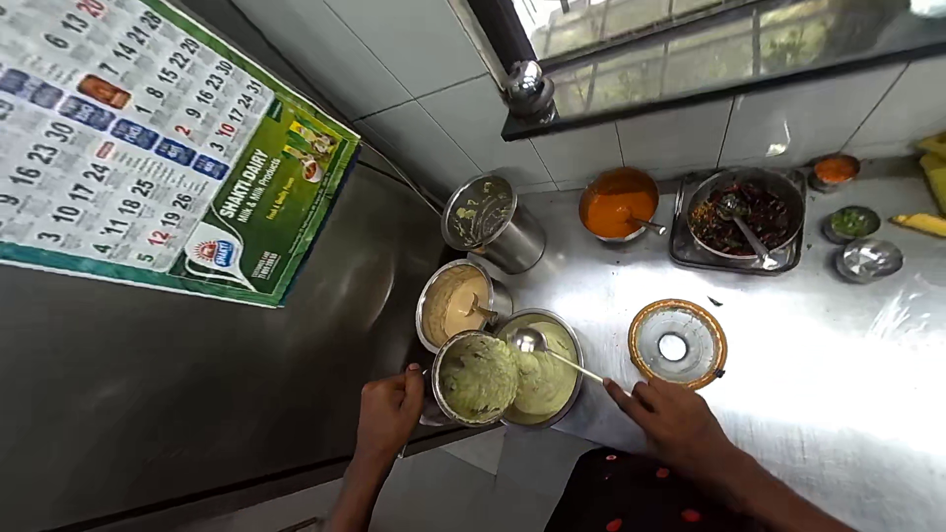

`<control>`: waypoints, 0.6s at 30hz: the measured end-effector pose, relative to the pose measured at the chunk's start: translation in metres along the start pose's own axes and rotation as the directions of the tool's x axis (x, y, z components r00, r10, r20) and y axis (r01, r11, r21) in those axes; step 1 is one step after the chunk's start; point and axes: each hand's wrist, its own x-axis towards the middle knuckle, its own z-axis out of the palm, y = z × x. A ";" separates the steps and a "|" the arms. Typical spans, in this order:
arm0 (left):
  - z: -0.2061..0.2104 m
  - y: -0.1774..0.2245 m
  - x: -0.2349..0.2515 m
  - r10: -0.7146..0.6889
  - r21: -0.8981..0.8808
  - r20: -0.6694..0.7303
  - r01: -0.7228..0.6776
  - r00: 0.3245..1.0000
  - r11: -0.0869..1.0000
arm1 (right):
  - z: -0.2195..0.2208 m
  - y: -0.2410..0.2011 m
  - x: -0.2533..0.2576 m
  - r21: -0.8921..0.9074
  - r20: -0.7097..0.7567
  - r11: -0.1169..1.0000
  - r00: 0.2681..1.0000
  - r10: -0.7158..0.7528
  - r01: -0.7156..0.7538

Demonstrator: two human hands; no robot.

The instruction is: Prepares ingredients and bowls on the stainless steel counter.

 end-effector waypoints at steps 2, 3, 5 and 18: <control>0.001 -0.001 -0.002 0.003 -0.027 -0.012 -0.004 1.000 1.000 | 0.012 0.006 -0.013 -0.091 0.035 0.995 0.999 -0.038 0.041; 0.002 -0.001 -0.003 0.007 -0.040 -0.019 -0.008 1.000 0.999 | 0.017 0.008 -0.017 -0.094 0.053 0.995 0.998 -0.025 0.030; 0.004 -0.003 -0.004 0.010 -0.070 -0.026 -0.011 1.000 0.997 | 0.021 0.012 -0.016 -0.004 0.044 0.999 0.998 0.051 -0.051; 0.034 0.034 -0.018 0.073 0.150 -0.106 -0.057 0.992 0.987 | 0.003 0.072 0.323 0.622 0.457 0.539 0.822 0.340 -0.569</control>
